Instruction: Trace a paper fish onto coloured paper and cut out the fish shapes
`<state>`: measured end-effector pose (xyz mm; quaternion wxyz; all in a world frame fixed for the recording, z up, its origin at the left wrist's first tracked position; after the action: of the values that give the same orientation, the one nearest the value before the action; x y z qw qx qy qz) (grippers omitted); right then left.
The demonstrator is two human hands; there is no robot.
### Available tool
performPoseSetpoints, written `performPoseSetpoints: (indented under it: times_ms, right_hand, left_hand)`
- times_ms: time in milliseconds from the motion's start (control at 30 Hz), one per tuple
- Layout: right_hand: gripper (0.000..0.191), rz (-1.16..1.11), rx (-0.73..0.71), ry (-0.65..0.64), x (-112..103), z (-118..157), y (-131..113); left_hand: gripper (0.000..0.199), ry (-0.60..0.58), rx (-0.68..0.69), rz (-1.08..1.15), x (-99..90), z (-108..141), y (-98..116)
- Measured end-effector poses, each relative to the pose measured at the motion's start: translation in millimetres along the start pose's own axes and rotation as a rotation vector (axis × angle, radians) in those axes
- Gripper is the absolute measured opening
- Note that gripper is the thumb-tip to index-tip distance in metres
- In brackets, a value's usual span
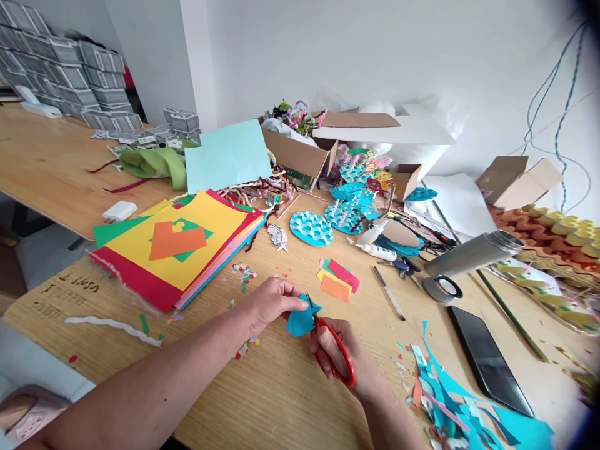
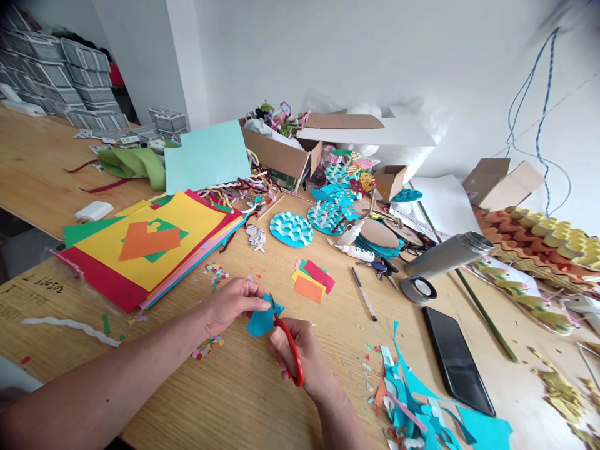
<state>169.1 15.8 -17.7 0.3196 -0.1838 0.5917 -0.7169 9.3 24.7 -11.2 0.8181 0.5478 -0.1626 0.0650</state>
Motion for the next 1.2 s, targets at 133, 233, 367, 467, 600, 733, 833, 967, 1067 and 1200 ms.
performPoseSetpoints:
  times_ms: [133,233,367,467,600,733,833,967,1067,1200]
  right_hand:
    - [0.055,0.025,-0.003,0.004,0.0,0.4,-2.2]
    - [0.056,0.04,0.0,0.009,0.3,0.2,-4.5]
    - [0.055,0.027,0.001,0.007,0.7,-0.4,-4.7]
    - [0.056,0.033,0.008,0.012,0.6,-0.4,-3.5]
    - [0.056,0.037,0.018,0.012,0.9,0.5,-3.6]
    - [0.057,0.034,0.023,0.022,1.6,0.3,-6.4]
    - [0.058,0.026,0.027,0.015,2.3,-0.5,-6.6]
    - [0.058,0.028,0.03,0.005,1.2,-2.5,1.5]
    - [0.056,0.007,0.015,-0.026,-0.1,-4.2,9.3]
    - [0.055,-0.002,0.026,-0.039,-1.4,-3.3,11.8]
  left_hand:
    - [0.025,0.018,-0.005,0.01,0.0,-0.1,-0.1]
    - [0.025,0.028,-0.007,0.008,0.4,0.0,-0.1]
    - [0.026,0.023,-0.003,0.0,0.5,0.3,-0.2]
    - [0.026,0.018,0.002,-0.009,0.1,0.2,0.0]
    - [0.027,0.008,-0.007,-0.008,0.1,0.4,0.8]
    - [0.026,0.014,-0.011,-0.011,0.2,0.6,0.7]
    - [0.026,0.027,-0.006,-0.006,1.1,1.4,1.3]
    - [0.026,0.037,-0.022,0.02,3.4,2.5,3.8]
    - [0.027,0.044,-0.032,0.03,3.8,1.7,4.8]
    - [0.025,0.049,-0.024,0.017,2.6,-0.1,2.6]
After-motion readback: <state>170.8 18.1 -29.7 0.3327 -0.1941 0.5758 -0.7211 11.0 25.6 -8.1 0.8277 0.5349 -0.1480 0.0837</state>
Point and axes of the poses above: each hand's wrist, its own z-axis away from the middle knuckle, its own x-axis out of the palm, y = z × x, the point moved 3 cm from there along -z, towards the middle knuckle, and after that the axes turned 2 degrees about z, right-handed, at the moved point
